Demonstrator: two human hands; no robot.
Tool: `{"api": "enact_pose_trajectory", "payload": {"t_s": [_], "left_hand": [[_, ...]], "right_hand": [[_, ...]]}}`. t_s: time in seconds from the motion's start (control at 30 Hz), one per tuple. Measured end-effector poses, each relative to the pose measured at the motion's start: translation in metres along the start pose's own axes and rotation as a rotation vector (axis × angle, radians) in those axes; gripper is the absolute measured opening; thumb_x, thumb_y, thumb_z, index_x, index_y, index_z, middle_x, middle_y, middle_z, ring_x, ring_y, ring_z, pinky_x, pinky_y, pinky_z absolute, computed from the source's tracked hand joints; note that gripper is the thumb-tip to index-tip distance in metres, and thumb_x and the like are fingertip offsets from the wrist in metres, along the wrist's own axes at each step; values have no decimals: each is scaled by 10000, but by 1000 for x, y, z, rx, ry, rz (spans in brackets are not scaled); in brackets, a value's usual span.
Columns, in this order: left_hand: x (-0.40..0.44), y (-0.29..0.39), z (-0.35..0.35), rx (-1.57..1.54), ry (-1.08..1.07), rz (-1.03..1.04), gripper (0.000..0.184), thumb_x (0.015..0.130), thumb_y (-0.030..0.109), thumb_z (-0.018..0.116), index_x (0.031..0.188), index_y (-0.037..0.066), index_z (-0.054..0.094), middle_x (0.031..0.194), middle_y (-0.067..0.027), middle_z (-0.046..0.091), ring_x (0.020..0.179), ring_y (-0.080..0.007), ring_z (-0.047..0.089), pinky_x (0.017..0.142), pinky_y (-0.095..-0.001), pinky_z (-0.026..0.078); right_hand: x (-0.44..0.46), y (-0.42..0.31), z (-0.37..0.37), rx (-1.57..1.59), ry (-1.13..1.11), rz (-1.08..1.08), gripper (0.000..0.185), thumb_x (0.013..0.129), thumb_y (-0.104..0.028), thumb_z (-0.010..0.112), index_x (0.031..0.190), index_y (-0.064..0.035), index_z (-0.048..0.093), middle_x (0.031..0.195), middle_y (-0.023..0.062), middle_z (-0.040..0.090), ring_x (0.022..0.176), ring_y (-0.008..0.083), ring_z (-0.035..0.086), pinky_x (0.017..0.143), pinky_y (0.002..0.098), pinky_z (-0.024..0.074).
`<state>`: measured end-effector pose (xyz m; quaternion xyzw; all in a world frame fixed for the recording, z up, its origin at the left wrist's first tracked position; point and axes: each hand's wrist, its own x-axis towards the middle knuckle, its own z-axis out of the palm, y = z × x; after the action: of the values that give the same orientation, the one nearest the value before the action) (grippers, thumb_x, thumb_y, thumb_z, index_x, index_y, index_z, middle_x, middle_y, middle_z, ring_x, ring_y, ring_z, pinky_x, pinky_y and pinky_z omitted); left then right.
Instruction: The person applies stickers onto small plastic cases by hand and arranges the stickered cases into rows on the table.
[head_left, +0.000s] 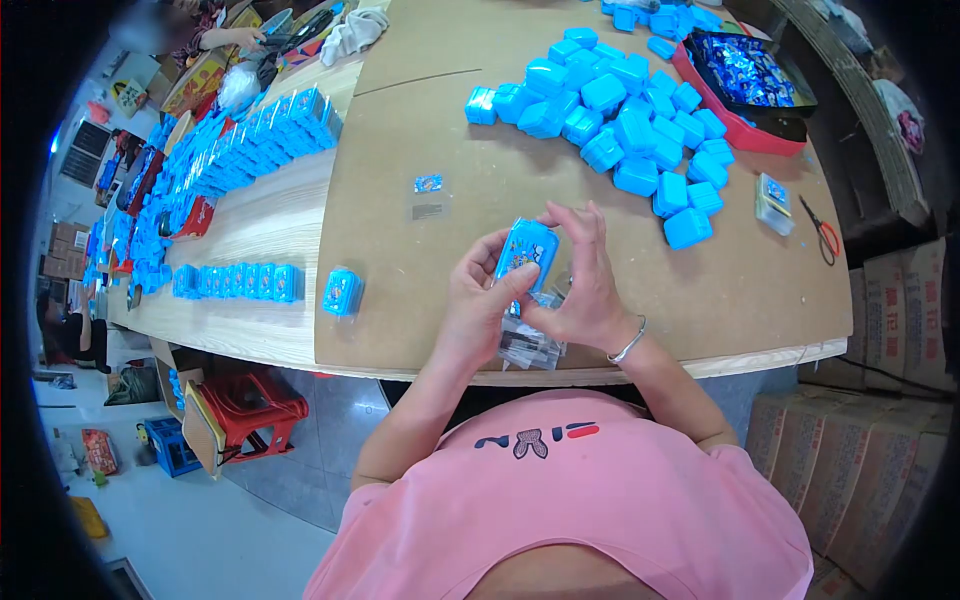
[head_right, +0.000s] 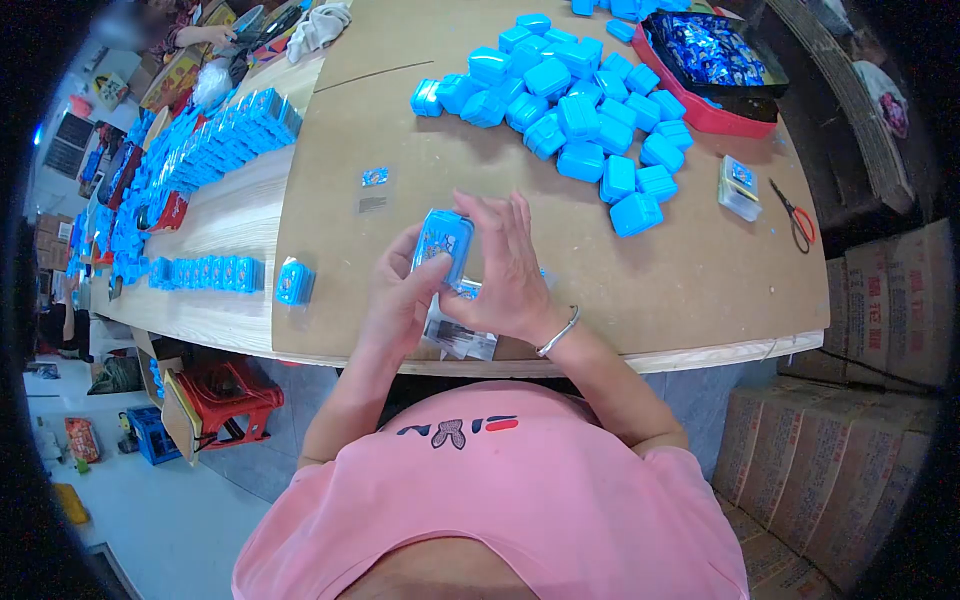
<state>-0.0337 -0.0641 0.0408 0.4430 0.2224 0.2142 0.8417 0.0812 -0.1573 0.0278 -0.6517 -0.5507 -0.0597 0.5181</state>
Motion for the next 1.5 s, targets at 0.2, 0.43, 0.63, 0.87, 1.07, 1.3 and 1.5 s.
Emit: {"api": "enact_pose_trajectory", "payload": {"t_s": [0.2,0.43,0.63,0.87,1.07,1.3,1.5], "left_hand": [[6,0,-5,-13,-11,-7,508,786,14,687,1247,-10,476,1085,-110,566,931,-135,559,798,-223,458],[14,5,-67,181,265,11,460,818,126,699,1220,16,503,1049,-78,587,863,-107,575,723,-189,460],[-7,28,-116,716,398,-94,464,814,191,680,1213,-7,549,1057,-119,595,886,-169,585,735,-236,473],[7,36,-108,1337,384,356,459,779,187,668,1167,-39,574,1109,-207,573,1012,-303,536,852,-358,445],[25,54,-101,1383,442,500,417,759,181,688,1103,-42,611,1081,-203,588,985,-290,548,838,-347,452],[56,49,-71,1049,256,186,325,761,108,697,1044,-39,636,932,-128,647,815,-191,593,740,-267,478],[54,-18,17,315,-278,142,123,813,-8,626,928,-30,662,759,-45,655,666,-97,547,625,-209,440]], "right_hand": [[1,5,0,8,-57,0,866,592,-164,729,1356,-58,335,1209,120,495,1058,282,486,1072,532,220],[-5,43,-27,21,-176,254,360,724,-111,689,1068,-45,607,1013,75,597,894,217,547,821,318,433],[-18,62,-46,-109,-211,560,125,813,-121,618,855,-8,651,822,58,641,733,179,569,664,281,442],[75,80,107,-81,-237,352,200,837,-233,585,840,-37,624,858,88,641,779,309,568,703,397,434],[98,108,165,-350,-275,51,154,802,-230,630,784,-85,583,813,95,572,779,284,544,723,394,430],[60,53,57,-27,-114,-231,139,792,-153,657,835,-64,559,826,55,551,770,204,518,728,330,428],[-13,35,-61,560,63,695,105,814,-71,658,887,-52,585,792,-31,541,708,48,446,660,192,391]]}}
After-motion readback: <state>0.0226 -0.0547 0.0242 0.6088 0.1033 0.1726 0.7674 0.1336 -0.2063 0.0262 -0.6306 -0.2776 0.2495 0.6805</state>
